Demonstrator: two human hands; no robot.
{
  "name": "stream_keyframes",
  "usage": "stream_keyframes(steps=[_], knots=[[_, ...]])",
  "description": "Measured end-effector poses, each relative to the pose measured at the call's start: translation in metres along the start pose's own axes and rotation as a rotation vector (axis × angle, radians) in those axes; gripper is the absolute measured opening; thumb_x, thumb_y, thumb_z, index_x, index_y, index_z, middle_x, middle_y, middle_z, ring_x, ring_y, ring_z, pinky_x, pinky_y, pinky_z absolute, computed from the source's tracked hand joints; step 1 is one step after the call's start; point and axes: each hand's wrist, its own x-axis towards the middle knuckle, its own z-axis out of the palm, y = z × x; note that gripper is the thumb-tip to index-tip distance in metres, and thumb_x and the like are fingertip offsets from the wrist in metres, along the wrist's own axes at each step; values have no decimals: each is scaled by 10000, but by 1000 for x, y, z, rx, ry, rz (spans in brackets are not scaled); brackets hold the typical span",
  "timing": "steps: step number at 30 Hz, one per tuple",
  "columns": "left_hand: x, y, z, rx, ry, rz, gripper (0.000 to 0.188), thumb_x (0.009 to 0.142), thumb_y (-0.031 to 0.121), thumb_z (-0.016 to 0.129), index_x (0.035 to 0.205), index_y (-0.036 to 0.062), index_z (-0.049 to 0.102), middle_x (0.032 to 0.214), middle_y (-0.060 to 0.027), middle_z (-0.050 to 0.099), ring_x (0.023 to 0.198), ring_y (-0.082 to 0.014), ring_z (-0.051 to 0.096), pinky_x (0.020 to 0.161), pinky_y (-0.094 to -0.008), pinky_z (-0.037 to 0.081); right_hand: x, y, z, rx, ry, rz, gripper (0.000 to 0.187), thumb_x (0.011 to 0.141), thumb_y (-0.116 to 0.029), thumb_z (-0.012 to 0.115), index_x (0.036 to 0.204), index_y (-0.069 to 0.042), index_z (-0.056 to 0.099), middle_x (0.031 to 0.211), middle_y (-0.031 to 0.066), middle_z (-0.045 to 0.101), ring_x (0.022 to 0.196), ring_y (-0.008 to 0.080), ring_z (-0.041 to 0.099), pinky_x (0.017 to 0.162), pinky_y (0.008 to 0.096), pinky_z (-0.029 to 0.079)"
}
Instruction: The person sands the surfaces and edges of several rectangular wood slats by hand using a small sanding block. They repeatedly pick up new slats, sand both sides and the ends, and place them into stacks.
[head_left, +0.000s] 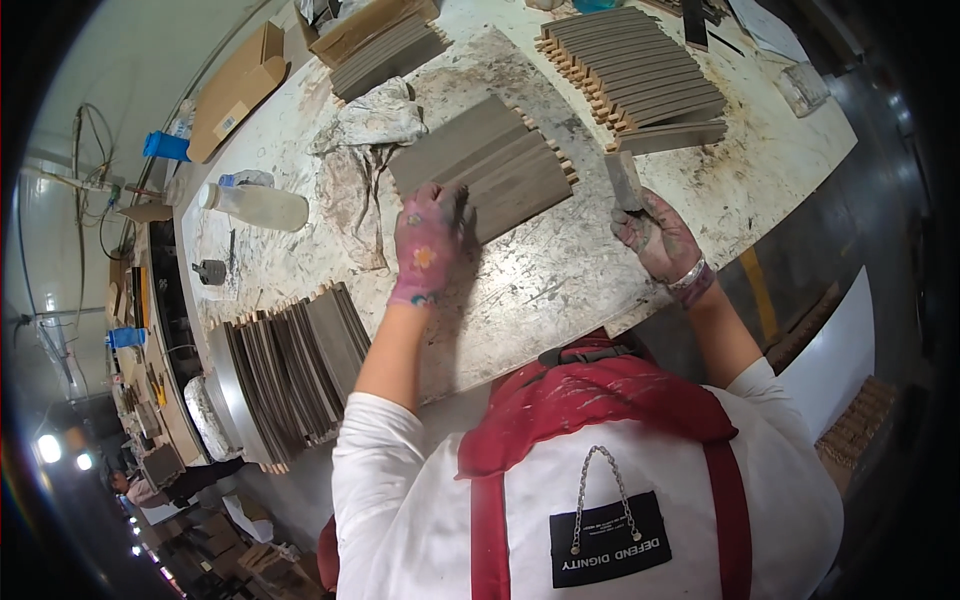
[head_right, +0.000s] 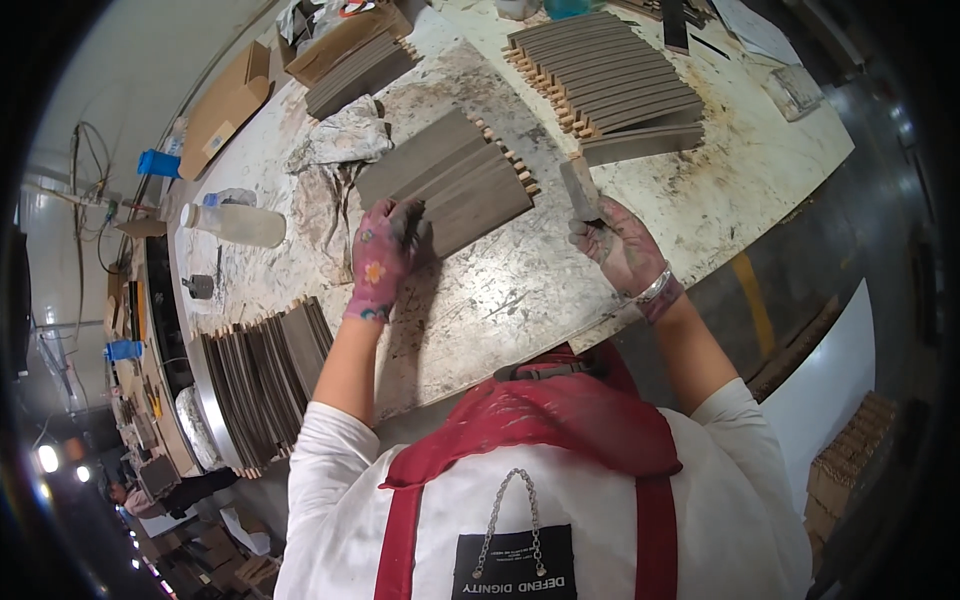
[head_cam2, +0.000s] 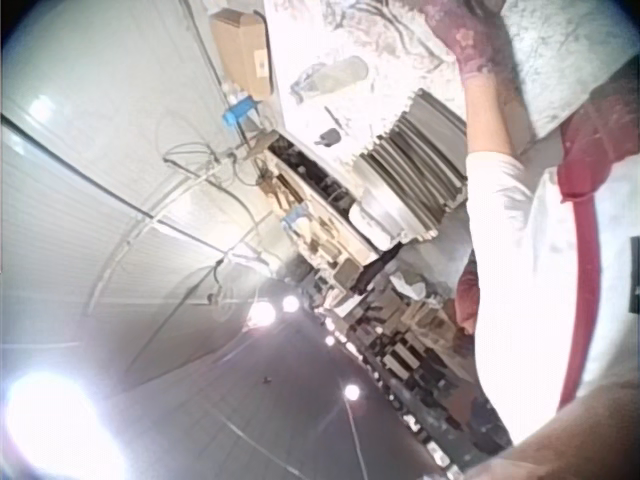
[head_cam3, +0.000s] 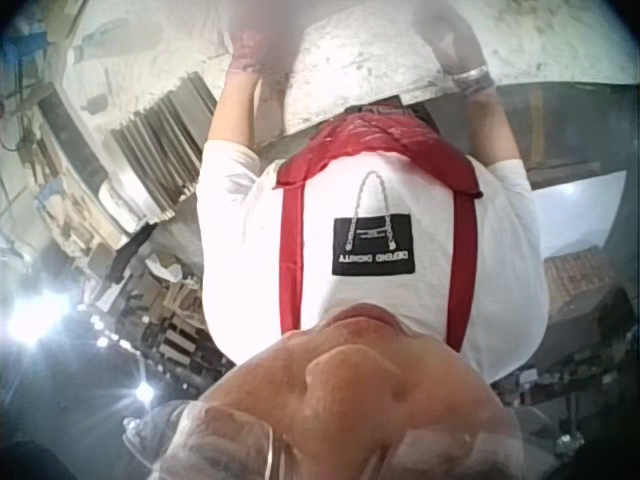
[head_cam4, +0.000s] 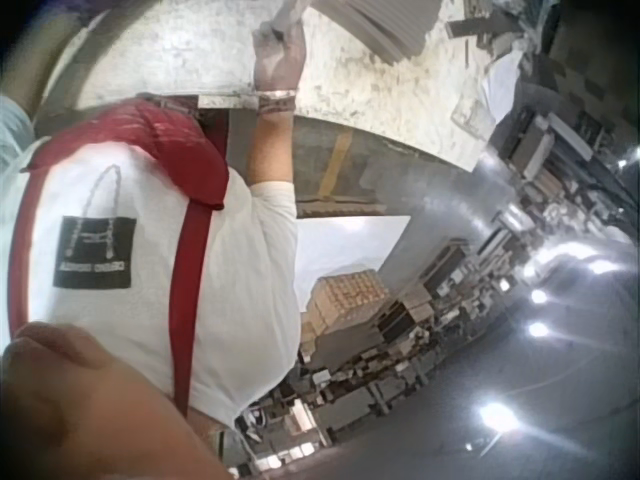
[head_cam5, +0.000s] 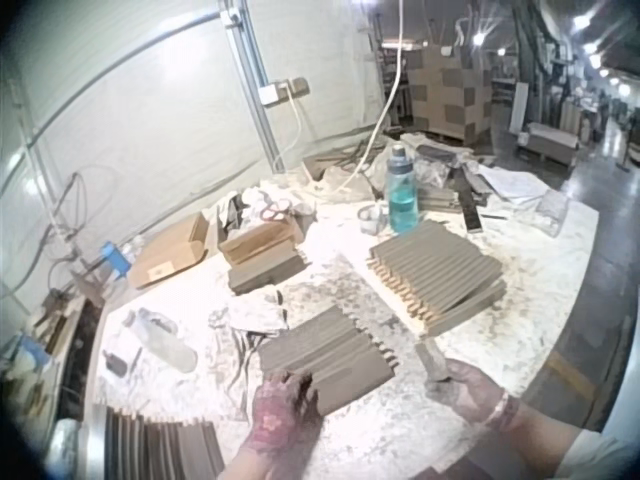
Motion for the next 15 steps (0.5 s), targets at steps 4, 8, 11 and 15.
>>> stream_keyframes(steps=[4,8,11,15], knots=[[-5,14,2,223,196,216,518,875,271,689,1361,144,565,1253,-144,587,1216,-335,532,1028,-489,417,-14,-9,17,-49,-29,-42,373,1010,-220,565,1340,-49,526,1192,135,643,1092,260,638,981,410,528],[-22,31,21,142,126,291,757,786,330,762,1446,96,475,1363,-147,521,1310,-360,456,1155,-515,280,-22,-5,2,26,-36,-2,379,1019,-222,547,1348,-38,516,1219,141,633,1135,263,619,1024,416,499],[-24,25,25,131,171,317,781,753,317,777,1447,111,484,1363,-135,523,1287,-357,471,1115,-502,351,-22,7,-9,70,-54,30,371,1035,-236,520,1338,-23,518,1252,165,616,1141,273,610,1033,422,491],[-29,18,24,144,115,321,742,751,297,776,1421,112,516,1334,-160,538,1208,-360,524,1009,-471,459,-20,12,-11,75,-94,72,358,1045,-249,503,1326,-28,527,1224,166,630,1122,273,621,1012,416,505]])
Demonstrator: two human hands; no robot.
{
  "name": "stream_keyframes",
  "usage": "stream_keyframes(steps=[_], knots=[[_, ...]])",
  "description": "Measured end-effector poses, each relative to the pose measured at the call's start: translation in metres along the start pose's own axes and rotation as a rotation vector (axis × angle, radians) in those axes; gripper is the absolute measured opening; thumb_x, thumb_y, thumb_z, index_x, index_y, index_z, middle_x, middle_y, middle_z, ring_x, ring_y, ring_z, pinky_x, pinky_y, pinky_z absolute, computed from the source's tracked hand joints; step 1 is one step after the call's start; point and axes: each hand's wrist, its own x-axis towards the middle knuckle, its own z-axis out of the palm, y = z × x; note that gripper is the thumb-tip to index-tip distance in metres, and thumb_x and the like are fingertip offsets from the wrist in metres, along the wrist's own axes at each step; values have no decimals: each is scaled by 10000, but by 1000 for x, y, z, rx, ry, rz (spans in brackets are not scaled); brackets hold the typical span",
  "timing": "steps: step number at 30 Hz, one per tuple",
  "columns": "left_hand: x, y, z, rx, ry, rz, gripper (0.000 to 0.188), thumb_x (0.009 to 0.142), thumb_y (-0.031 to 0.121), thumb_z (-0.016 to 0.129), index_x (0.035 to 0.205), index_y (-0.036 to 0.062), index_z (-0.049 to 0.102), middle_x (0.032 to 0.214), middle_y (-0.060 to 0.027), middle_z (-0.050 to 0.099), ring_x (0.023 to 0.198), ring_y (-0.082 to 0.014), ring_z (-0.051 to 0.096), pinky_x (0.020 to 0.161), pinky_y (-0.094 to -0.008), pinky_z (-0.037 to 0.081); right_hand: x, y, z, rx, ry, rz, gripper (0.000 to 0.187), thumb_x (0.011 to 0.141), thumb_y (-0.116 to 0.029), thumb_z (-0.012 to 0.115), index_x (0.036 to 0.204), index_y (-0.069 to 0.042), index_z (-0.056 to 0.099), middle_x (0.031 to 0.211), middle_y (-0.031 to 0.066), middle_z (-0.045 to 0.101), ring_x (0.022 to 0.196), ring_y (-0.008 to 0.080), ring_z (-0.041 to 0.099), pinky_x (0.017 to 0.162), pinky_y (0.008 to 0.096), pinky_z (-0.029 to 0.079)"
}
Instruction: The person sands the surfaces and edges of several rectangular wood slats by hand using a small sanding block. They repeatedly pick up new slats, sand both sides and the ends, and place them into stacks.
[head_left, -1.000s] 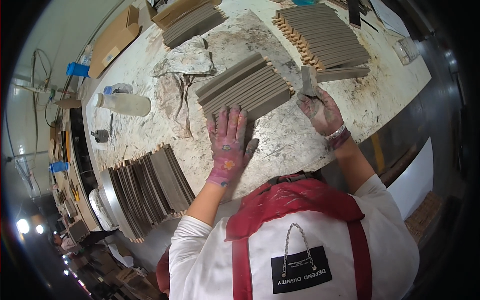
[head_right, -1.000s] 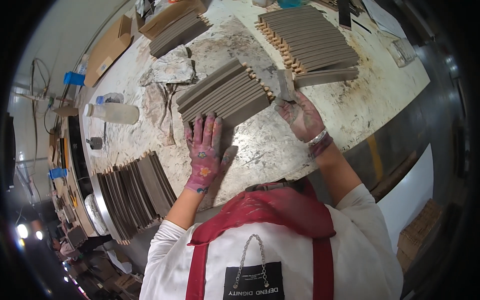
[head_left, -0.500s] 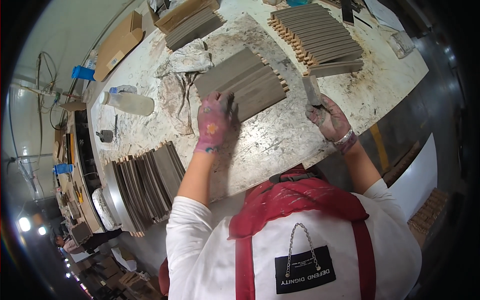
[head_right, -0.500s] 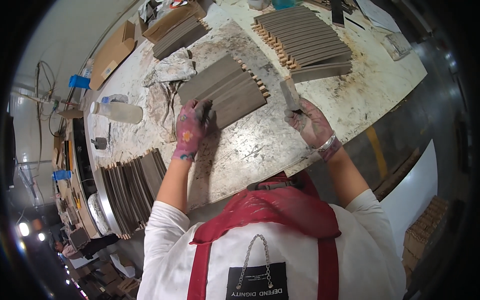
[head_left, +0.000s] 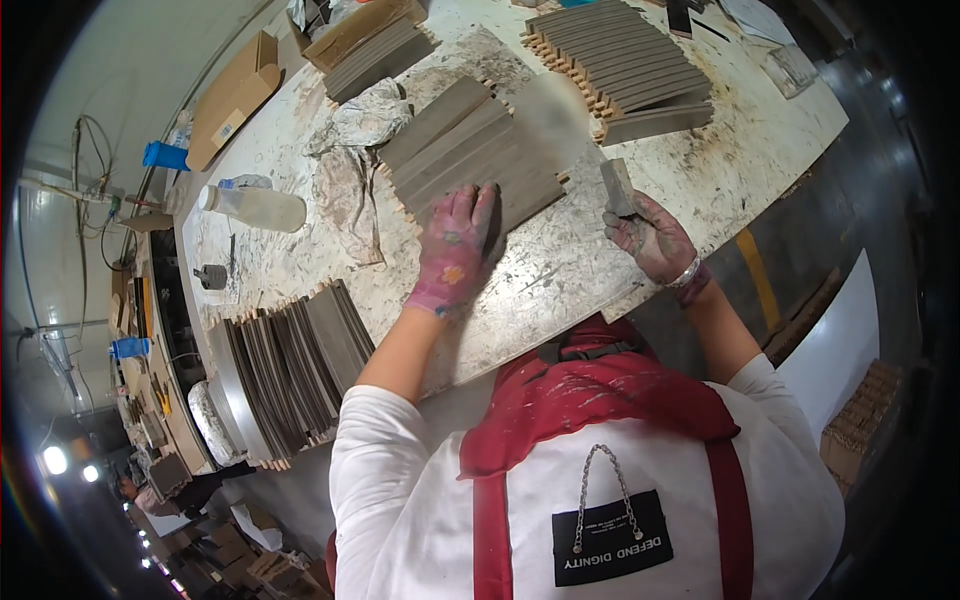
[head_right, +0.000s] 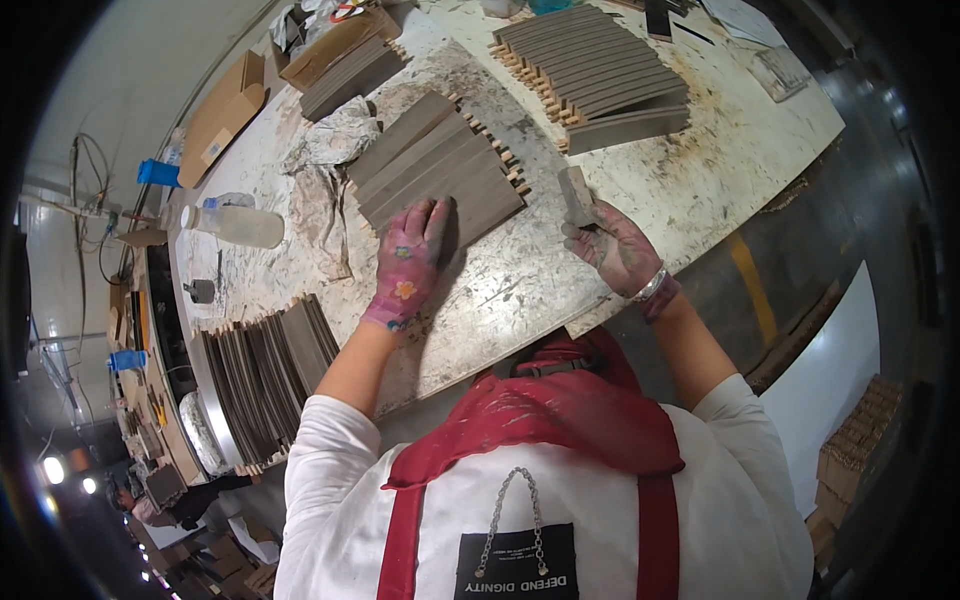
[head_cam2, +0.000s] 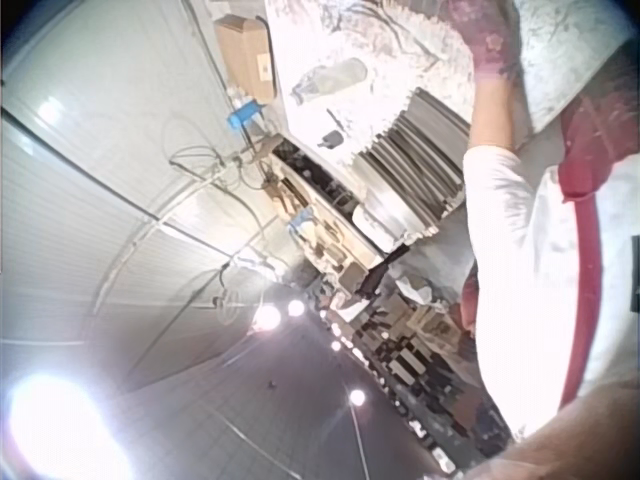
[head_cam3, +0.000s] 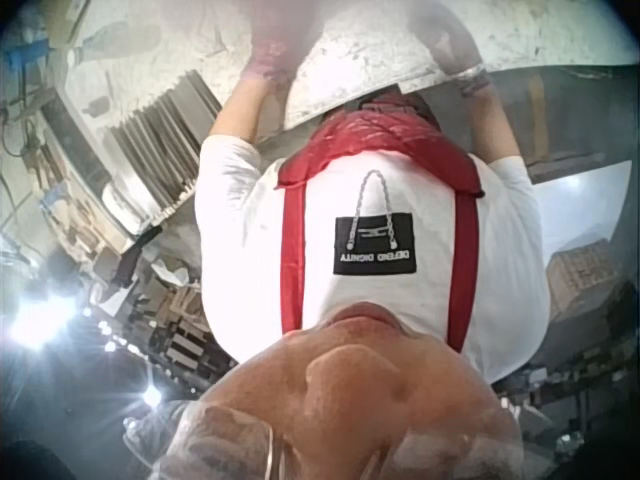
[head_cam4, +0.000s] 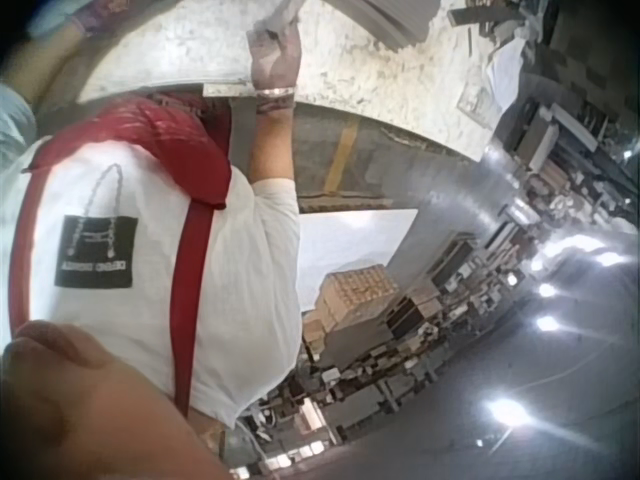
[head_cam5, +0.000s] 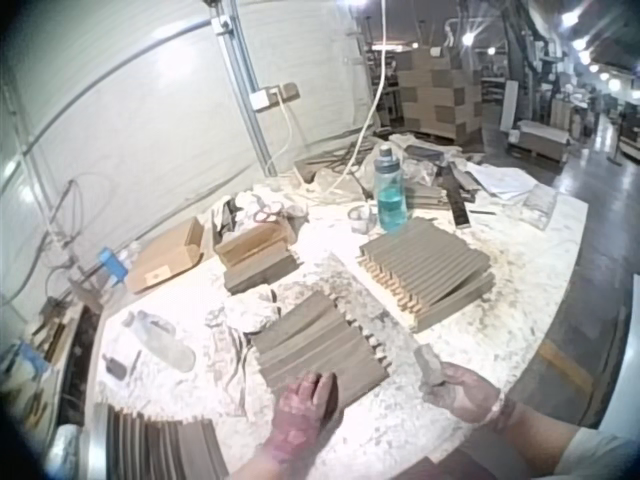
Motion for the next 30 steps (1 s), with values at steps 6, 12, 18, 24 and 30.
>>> stream_keyframes(steps=[6,12,18,24,30], knots=[[-31,49,-25,-320,-268,-28,670,820,334,744,1387,59,519,1342,-218,504,1207,-397,517,1004,-482,452,-8,-5,-11,-114,137,-48,350,1044,-269,510,1316,-52,536,1179,141,654,1073,252,645,991,409,517],[10,71,-6,-488,-181,3,736,800,343,758,1441,101,490,1361,-222,506,1226,-412,512,1043,-471,436,-3,12,22,-187,237,-27,368,1030,-253,545,1354,-83,515,1105,72,673,941,198,664,889,358,556],[36,64,8,-477,-382,30,730,793,387,784,1422,131,519,1347,-228,511,1209,-421,516,1036,-472,439,-3,15,18,-174,208,-10,332,1045,-264,513,1324,-86,532,1089,65,677,911,170,670,860,354,569],[9,61,28,-552,-153,51,661,780,377,787,1300,26,577,1329,-239,549,1196,-442,551,1023,-468,463,-3,17,19,-116,241,-23,326,1038,-261,523,1308,-79,545,1096,77,681,921,200,681,829,356,581],[30,74,9,-438,-100,92,594,799,345,785,1288,66,598,1305,-224,565,1117,-412,597,965,-463,491,-5,14,12,-108,220,-13,328,1033,-249,526,1305,-66,541,1130,96,670,933,224,683,841,367,590]])
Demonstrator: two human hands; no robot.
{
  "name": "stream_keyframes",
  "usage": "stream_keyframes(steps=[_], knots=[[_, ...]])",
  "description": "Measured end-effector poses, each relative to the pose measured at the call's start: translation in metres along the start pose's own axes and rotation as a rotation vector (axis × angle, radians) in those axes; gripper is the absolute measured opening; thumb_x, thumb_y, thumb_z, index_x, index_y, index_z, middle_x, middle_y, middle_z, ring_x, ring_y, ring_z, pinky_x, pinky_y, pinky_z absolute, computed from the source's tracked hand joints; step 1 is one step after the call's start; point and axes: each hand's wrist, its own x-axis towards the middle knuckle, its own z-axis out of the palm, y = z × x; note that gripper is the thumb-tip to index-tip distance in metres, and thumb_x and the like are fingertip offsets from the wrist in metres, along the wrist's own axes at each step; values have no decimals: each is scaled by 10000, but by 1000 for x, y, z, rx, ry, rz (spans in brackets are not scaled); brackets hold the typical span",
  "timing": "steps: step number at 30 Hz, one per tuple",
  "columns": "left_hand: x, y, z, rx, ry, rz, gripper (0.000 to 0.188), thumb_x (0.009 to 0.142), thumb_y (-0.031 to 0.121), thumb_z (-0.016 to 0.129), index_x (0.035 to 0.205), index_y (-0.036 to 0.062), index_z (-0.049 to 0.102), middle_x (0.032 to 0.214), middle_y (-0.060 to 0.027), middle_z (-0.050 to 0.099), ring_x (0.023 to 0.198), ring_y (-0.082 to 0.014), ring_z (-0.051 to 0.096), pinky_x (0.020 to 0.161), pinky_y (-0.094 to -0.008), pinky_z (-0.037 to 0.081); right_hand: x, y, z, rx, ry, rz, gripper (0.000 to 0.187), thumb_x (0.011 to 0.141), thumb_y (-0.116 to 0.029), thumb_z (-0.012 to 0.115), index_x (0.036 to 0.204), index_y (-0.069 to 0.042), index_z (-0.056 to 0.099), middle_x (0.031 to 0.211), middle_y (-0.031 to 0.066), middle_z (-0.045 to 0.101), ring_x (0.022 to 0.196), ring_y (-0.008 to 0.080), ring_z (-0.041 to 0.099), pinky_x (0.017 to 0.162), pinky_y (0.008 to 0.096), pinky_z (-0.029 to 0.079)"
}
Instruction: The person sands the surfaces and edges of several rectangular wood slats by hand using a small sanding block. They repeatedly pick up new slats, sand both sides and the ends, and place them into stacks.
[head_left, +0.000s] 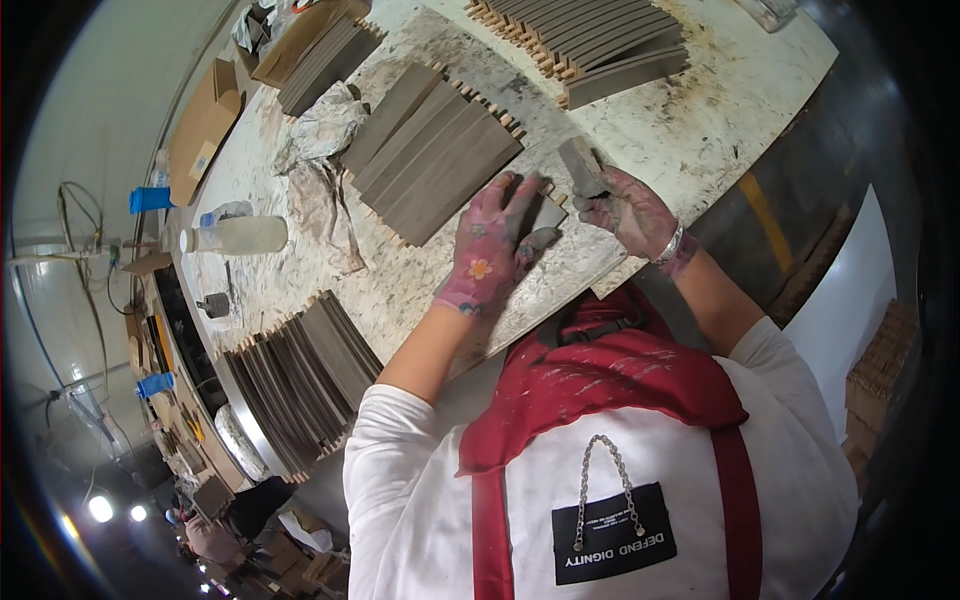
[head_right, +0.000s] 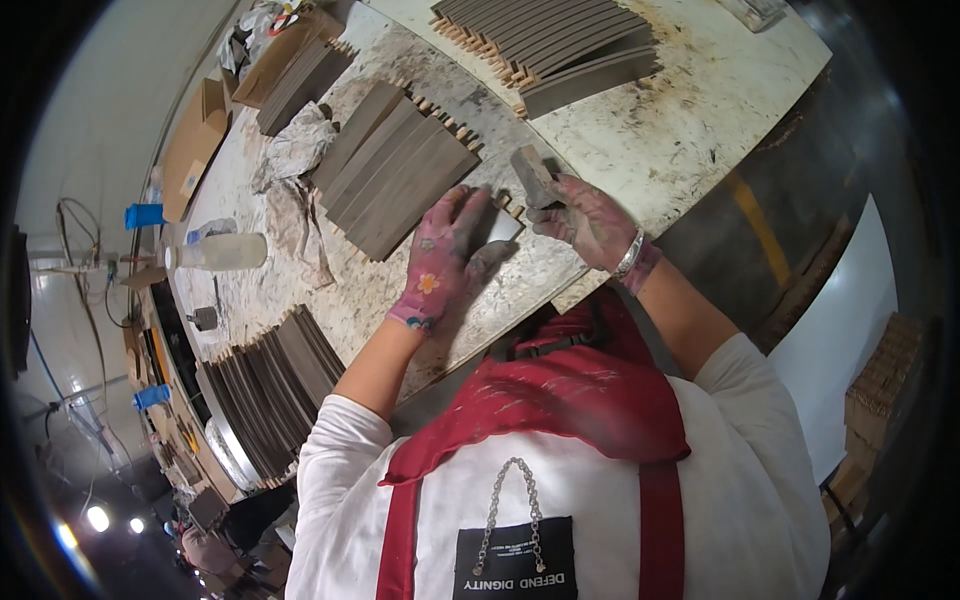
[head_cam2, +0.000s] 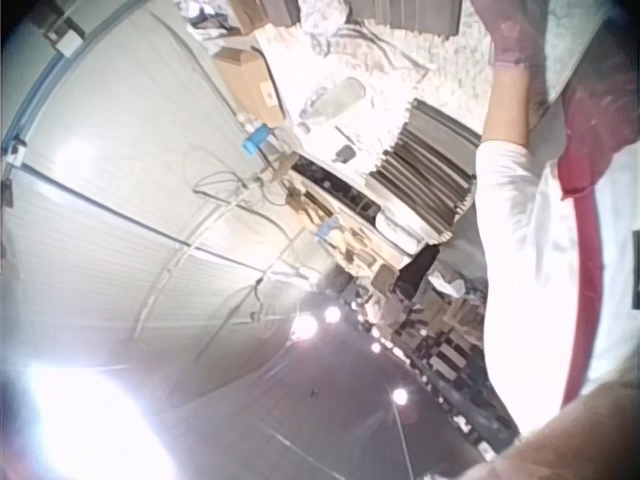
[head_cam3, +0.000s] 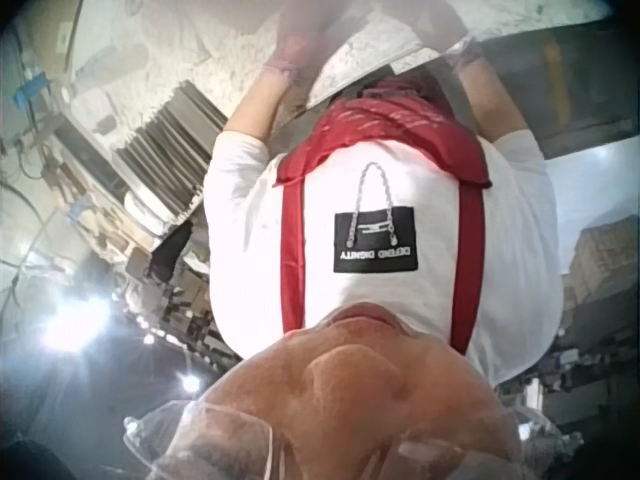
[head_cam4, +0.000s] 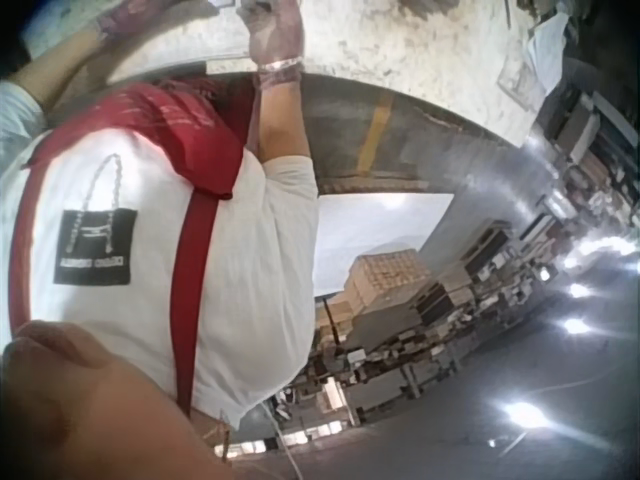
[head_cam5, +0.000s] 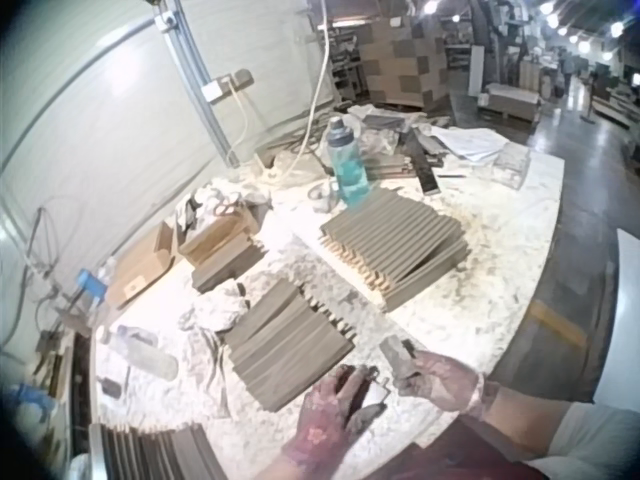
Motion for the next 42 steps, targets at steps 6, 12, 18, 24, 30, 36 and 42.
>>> stream_keyframes(steps=[6,12,18,24,30,36,42], knots=[[-1,-10,-1,-24,2,-26,196,874,199,704,1036,89,727,1108,-127,672,1008,-335,641,884,-421,525,2,2,-5,33,-89,2,343,1043,-256,499,1317,-51,523,1155,94,653,953,218,679,850,360,591],[30,-25,-4,125,-191,135,225,922,186,597,1118,120,683,1034,-110,665,956,-318,641,793,-444,540,1,2,-7,53,-136,-26,332,1061,-259,465,1304,-41,524,1142,126,661,1003,256,676,906,398,573],[46,-28,2,92,-302,110,246,980,272,515,1025,83,666,855,-149,678,818,-350,664,772,-450,530,-1,0,2,45,-68,2,326,1042,-249,501,1316,-76,532,1130,89,668,947,219,682,856,377,579],[52,-43,5,5,-313,128,231,975,262,549,1061,74,653,946,-180,688,872,-390,657,777,-460,531,-2,1,1,98,-14,12,303,1025,-217,540,1292,-74,547,1110,108,677,942,235,683,845,384,583],[48,-62,14,-305,26,-25,218,967,169,591,1146,65,658,1061,-162,683,996,-344,663,855,-376,540,-3,1,4,85,-31,4,273,1018,-216,550,1250,-74,579,1114,116,677,949,241,679,870,394,572],[51,-35,-4,75,-271,181,177,951,201,612,1085,127,701,1030,-121,683,928,-335,668,792,-416,560,-1,1,-6,117,-57,13,299,1019,-222,556,1286,-87,549,1143,125,675,1007,250,677,918,406,566],[28,-46,-1,-25,-266,325,254,956,274,620,1102,77,686,1113,-128,682,949,-324,683,787,-397,582,-3,2,-3,123,-95,-19,311,1022,-215,532,1292,-64,560,1161,107,670,1006,241,672,913,401,557]])
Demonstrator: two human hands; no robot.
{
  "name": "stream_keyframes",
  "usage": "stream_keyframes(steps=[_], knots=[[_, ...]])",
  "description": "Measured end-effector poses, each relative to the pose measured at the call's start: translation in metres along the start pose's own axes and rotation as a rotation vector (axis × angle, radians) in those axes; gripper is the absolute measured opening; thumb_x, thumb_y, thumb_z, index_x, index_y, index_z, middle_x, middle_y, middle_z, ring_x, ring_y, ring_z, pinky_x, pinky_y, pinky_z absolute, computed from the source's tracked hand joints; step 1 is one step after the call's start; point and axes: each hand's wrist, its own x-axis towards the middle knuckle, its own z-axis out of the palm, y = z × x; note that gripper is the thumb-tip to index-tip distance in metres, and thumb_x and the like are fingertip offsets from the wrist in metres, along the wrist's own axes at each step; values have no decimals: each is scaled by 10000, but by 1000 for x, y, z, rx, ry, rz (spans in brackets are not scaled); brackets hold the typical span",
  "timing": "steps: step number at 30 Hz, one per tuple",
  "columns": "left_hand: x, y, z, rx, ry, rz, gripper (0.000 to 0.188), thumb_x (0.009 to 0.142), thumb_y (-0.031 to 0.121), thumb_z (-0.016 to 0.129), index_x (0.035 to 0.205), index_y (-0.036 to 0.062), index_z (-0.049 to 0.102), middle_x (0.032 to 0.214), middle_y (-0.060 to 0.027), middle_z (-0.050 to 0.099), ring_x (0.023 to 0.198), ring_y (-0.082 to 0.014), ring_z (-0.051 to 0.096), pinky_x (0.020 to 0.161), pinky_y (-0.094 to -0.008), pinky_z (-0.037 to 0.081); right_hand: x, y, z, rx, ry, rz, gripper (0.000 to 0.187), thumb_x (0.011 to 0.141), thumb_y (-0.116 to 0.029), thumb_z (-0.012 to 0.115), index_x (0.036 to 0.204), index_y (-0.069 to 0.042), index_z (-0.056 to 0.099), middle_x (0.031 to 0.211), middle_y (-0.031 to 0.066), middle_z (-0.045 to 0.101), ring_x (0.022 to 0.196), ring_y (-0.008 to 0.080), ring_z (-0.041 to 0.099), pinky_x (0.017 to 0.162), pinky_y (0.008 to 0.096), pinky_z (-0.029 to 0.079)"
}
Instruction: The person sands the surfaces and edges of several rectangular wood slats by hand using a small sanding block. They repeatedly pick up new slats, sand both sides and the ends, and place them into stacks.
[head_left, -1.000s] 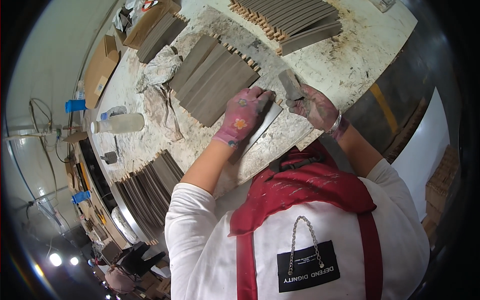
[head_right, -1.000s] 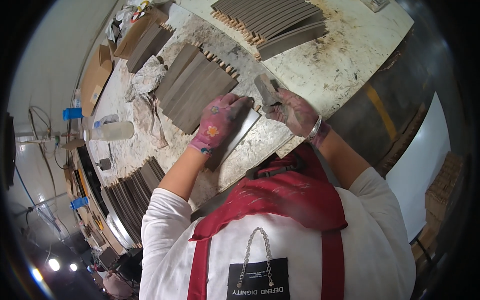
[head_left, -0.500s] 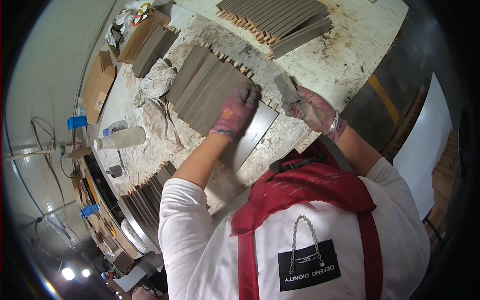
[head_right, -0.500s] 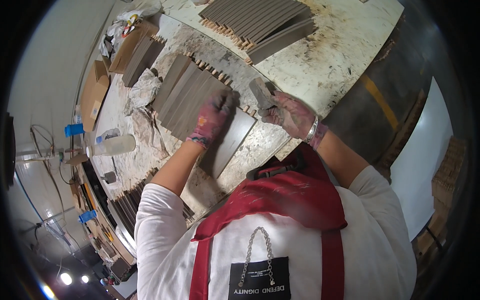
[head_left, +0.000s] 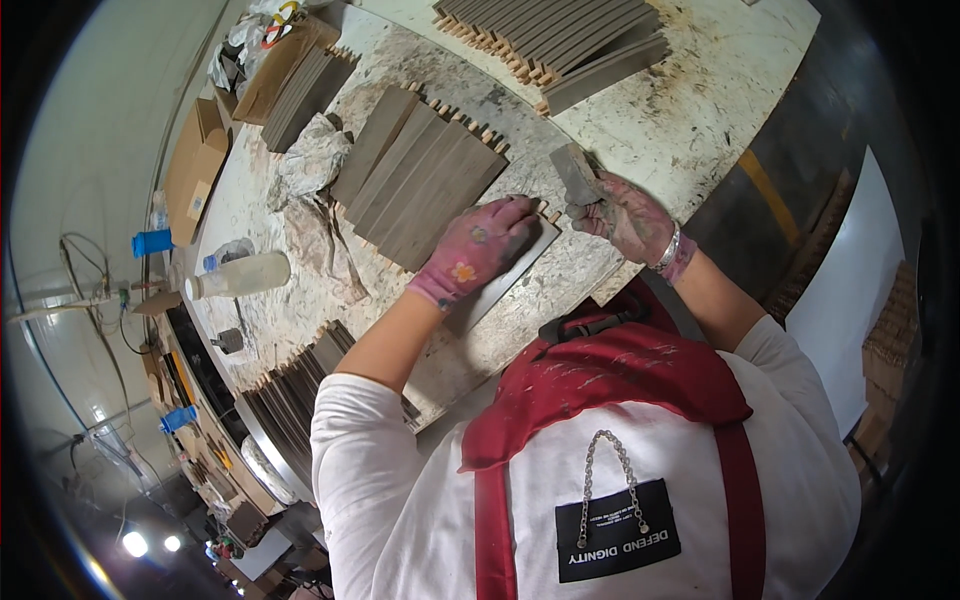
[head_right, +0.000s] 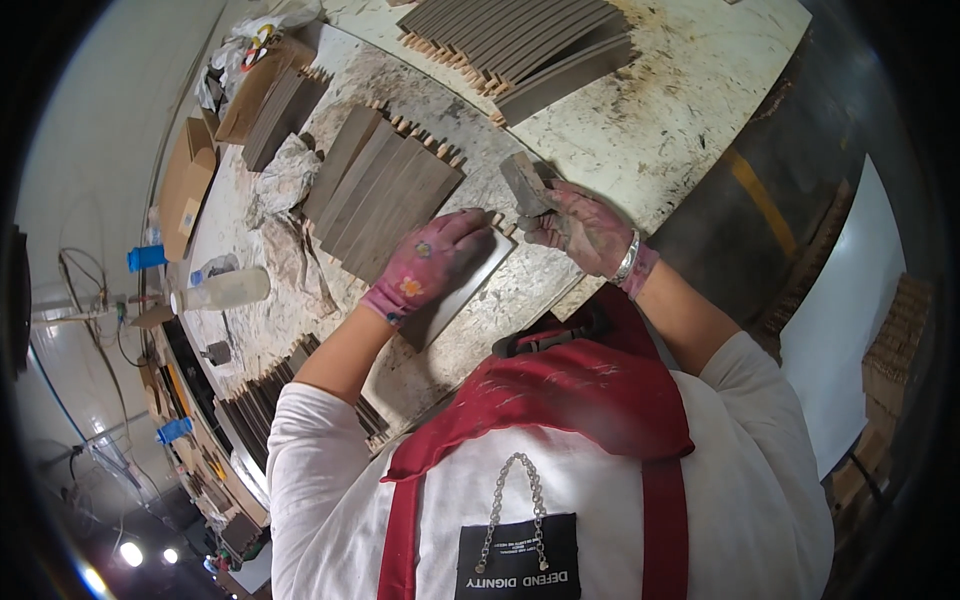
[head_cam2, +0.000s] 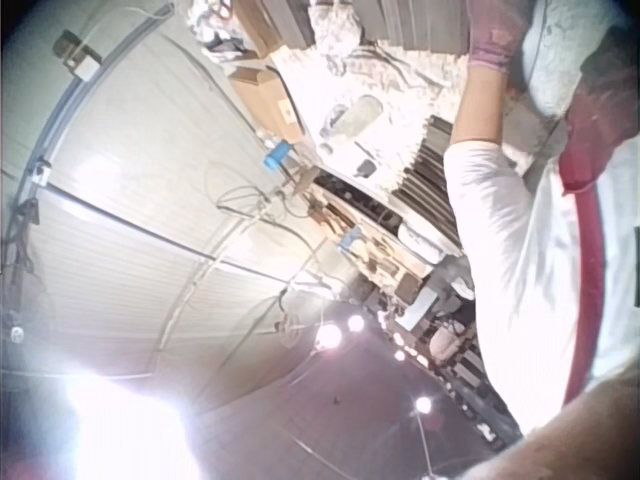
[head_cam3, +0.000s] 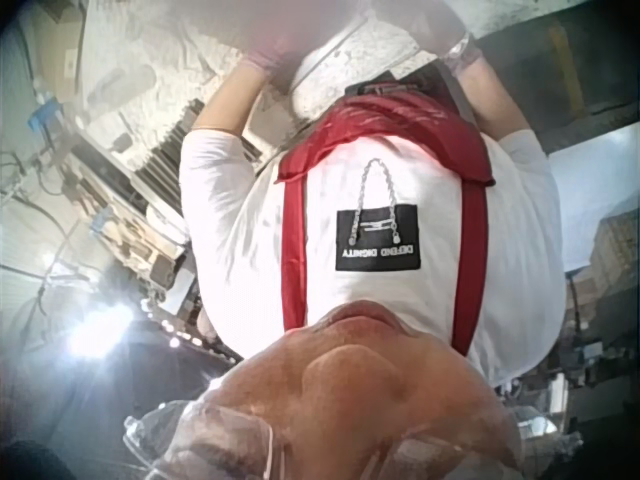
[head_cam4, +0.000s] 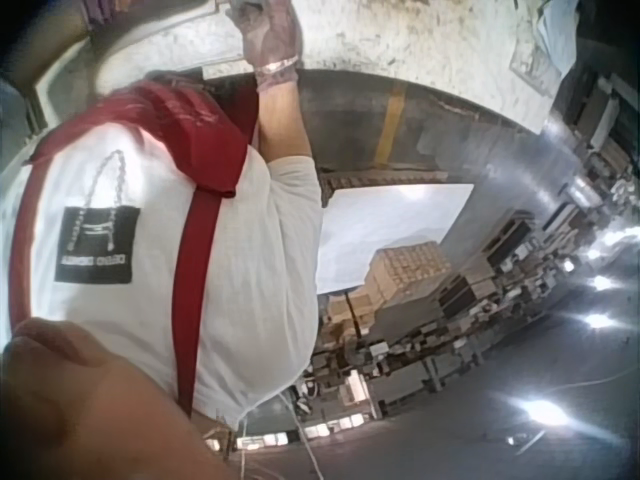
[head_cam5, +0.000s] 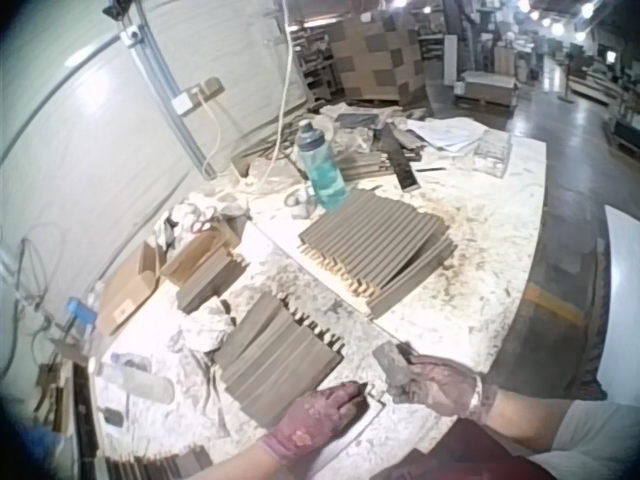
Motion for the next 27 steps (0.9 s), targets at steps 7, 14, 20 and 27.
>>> stream_keyframes(steps=[7,14,20,27], knots=[[0,40,-16,-23,63,-228,478,851,300,753,1228,34,631,1282,-210,588,1131,-392,593,936,-460,512,3,-1,-7,-23,-20,20,317,1028,-230,526,1306,-81,557,1140,78,670,1039,220,655,928,402,549],[-21,49,17,8,245,-245,586,777,299,782,1251,11,592,1338,-217,538,1220,-423,534,1018,-491,455,8,3,9,-169,152,0,398,994,-281,607,1317,-53,559,1092,68,668,969,191,665,808,368,563],[-33,65,21,45,229,-495,727,765,349,791,1374,48,532,1325,-189,546,1207,-396,527,1021,-481,437,39,-31,32,-639,191,-165,459,992,-342,607,1335,-44,545,1048,66,688,879,157,672,761,308,565],[-42,73,32,90,252,-548,689,767,356,787,1373,118,561,1325,-157,539,1206,-360,522,1028,-478,420,96,-25,32,-1224,109,-361,515,920,-320,679,1299,7,559,1140,118,674,1021,189,632,858,302,521]])
